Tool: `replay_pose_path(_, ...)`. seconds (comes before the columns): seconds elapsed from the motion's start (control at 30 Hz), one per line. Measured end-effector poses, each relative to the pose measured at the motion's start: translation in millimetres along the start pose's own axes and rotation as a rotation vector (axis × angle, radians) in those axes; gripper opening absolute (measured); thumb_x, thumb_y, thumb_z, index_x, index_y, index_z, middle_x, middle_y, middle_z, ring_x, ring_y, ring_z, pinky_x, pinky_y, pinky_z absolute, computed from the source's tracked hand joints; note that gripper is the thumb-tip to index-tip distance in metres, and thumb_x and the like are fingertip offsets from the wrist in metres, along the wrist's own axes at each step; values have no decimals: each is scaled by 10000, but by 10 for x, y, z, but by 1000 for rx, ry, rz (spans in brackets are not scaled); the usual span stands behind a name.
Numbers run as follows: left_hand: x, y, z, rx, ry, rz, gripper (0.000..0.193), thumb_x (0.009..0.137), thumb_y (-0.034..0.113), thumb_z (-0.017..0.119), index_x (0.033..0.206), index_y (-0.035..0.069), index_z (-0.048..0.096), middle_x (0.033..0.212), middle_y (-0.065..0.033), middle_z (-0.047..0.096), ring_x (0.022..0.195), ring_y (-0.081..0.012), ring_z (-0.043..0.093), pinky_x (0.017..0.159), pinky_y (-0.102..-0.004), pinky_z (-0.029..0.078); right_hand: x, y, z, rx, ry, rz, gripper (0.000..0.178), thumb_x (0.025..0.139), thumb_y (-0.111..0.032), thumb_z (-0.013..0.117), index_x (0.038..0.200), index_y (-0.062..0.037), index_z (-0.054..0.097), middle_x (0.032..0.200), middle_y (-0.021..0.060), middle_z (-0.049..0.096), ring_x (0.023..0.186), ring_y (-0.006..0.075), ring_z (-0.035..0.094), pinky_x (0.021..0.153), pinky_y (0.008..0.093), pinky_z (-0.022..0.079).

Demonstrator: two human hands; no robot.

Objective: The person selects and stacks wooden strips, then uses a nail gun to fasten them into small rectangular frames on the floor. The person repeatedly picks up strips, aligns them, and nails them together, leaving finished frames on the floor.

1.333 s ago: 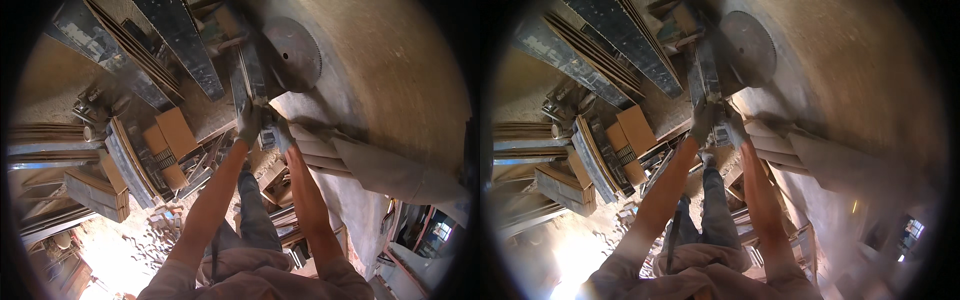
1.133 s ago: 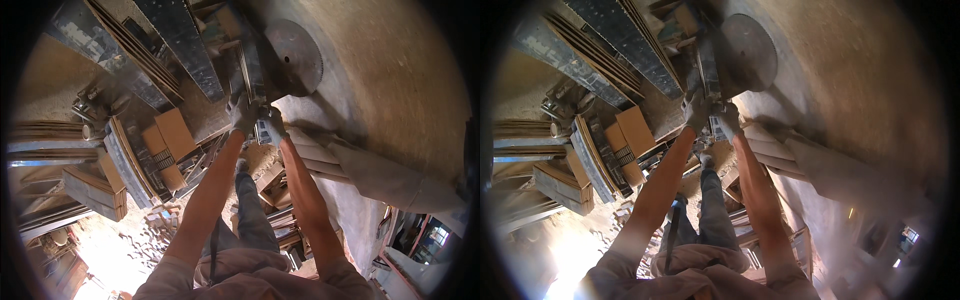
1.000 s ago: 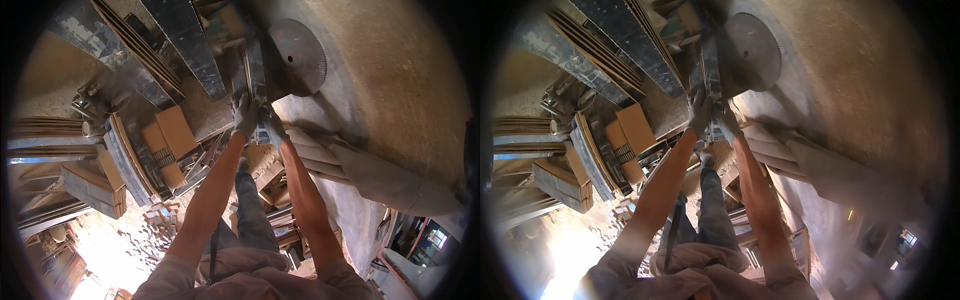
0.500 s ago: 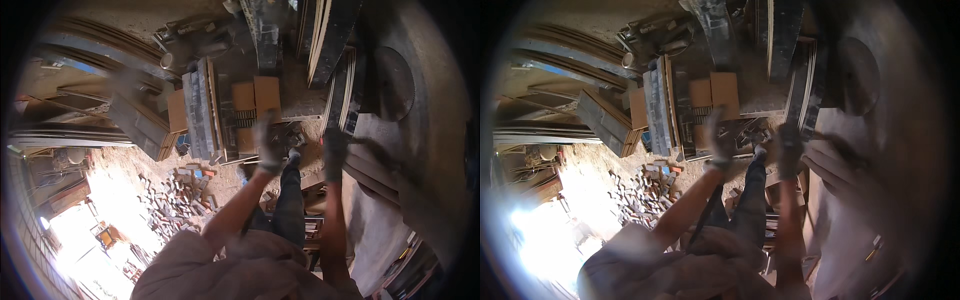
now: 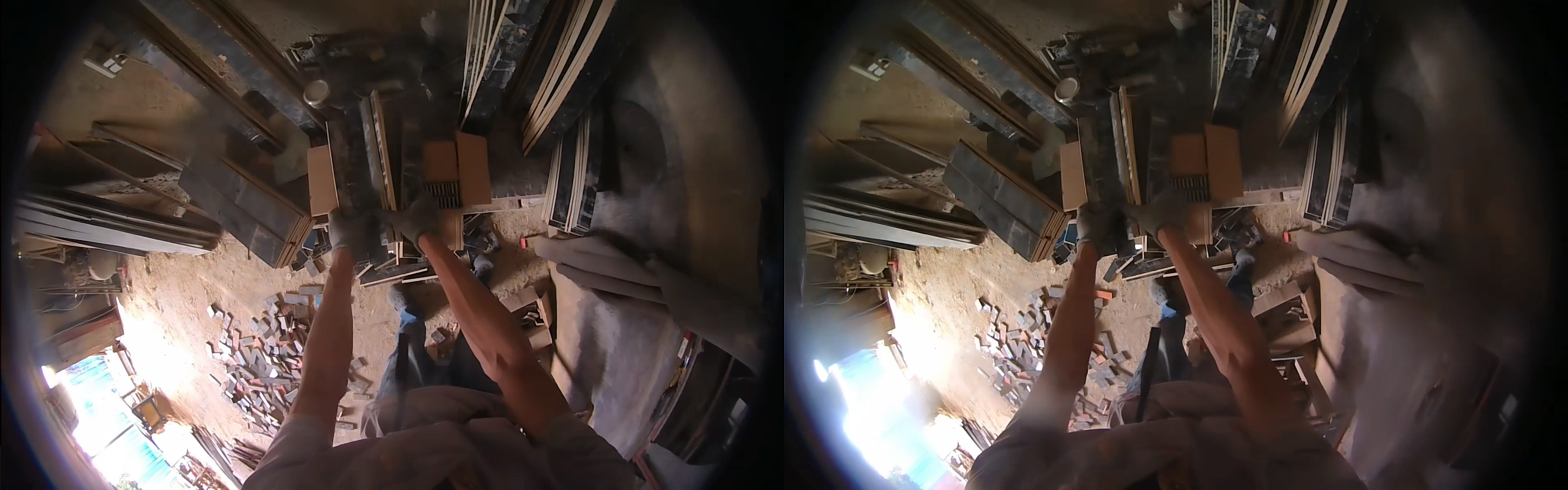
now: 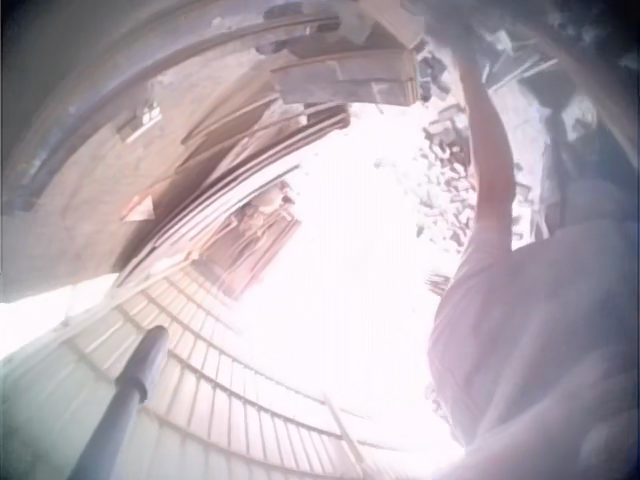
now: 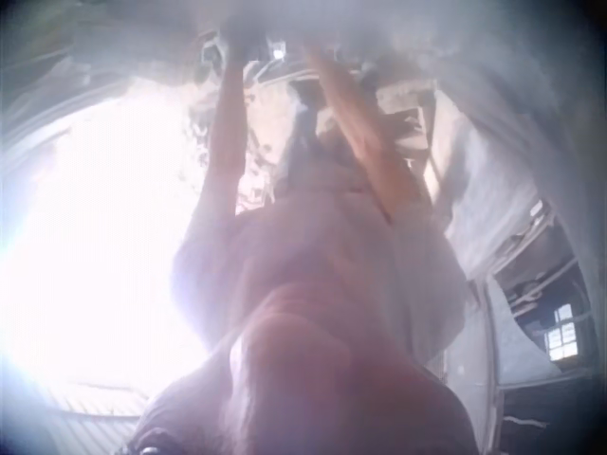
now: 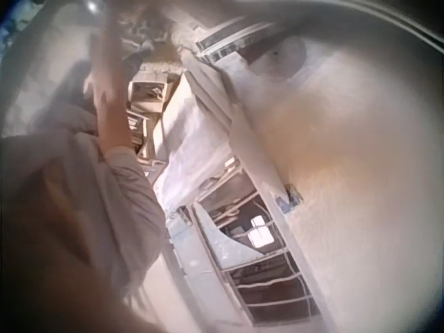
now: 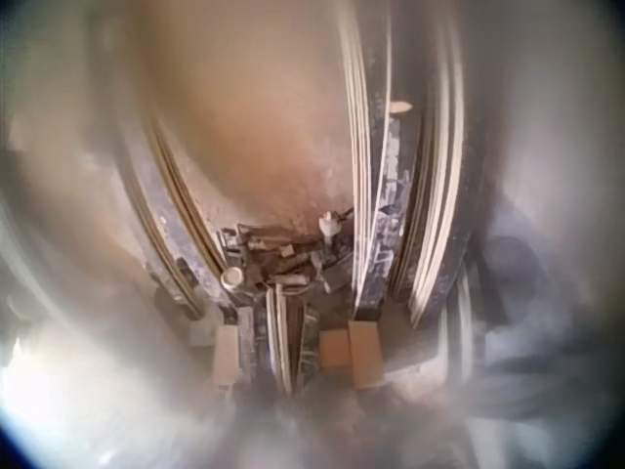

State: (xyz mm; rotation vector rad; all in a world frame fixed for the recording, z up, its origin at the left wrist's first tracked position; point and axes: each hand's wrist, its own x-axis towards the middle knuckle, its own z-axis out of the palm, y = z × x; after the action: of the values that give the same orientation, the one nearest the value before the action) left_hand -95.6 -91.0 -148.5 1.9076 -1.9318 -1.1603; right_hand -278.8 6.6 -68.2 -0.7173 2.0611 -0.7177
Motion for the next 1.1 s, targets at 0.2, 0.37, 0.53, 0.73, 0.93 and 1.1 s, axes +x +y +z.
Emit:
replay_pose_path(0.2, -302, 657, -99, 88, -48, 26, 398, 818, 358, 765, 986, 10, 673, 896, -214, 723, 830, -332, 723, 717, -442, 556, 202, 324, 359, -142, 254, 37, 1096, 609, -560, 908, 1366, 97, 464, 1303, 275, 586, 1185, 433, 614, 1017, 451, 514)
replay_pose_path(0.37, -285, 522, 40, -41, -17, 118, 326, 880, 293, 746, 924, -14, 648, 818, -193, 691, 766, -290, 690, 669, -436, 520, 267, 497, 512, 128, 297, -181, 1049, 606, -491, 934, 1344, 100, 480, 1282, 274, 599, 1191, 416, 611, 993, 421, 526)
replay_pose_path(0.53, -252, 220, 218, -141, 29, 279, 442, 909, 326, 699, 1161, -18, 584, 1038, -253, 648, 998, -386, 621, 833, -486, 500, 188, 438, 211, 212, -84, -77, 909, 619, -449, 949, 1283, 24, 547, 1166, 165, 716, 1041, 278, 703, 876, 365, 576)
replay_pose_path(0.73, -167, 308, 420, 2, -128, 558, 391, 987, 205, 557, 1299, -29, 533, 1244, -290, 600, 1171, -448, 603, 937, -475, 510, -20, 308, 261, 180, 94, -98, 716, 700, -370, 881, 1203, 26, 560, 1117, 224, 680, 1029, 374, 684, 895, 431, 556)
replay_pose_path(0.93, -123, 781, 307, -429, -405, 89, 335, 1033, 329, 598, 1199, 45, 658, 975, -64, 658, 831, -164, 632, 706, -314, 517, 76, 539, 314, 185, 194, -268, 694, 760, -298, 838, 1276, 21, 501, 1207, 243, 628, 1145, 368, 626, 970, 442, 518)
replay_pose_path(1.1, 190, 480, 47, -437, -425, 138, 405, 1051, 430, 586, 1168, 54, 681, 921, 39, 636, 808, -71, 566, 722, -273, 482, -31, 328, 273, 527, -53, -263, 518, 840, -191, 760, 1279, -24, 542, 1058, 97, 645, 977, 197, 605, 855, 356, 504)
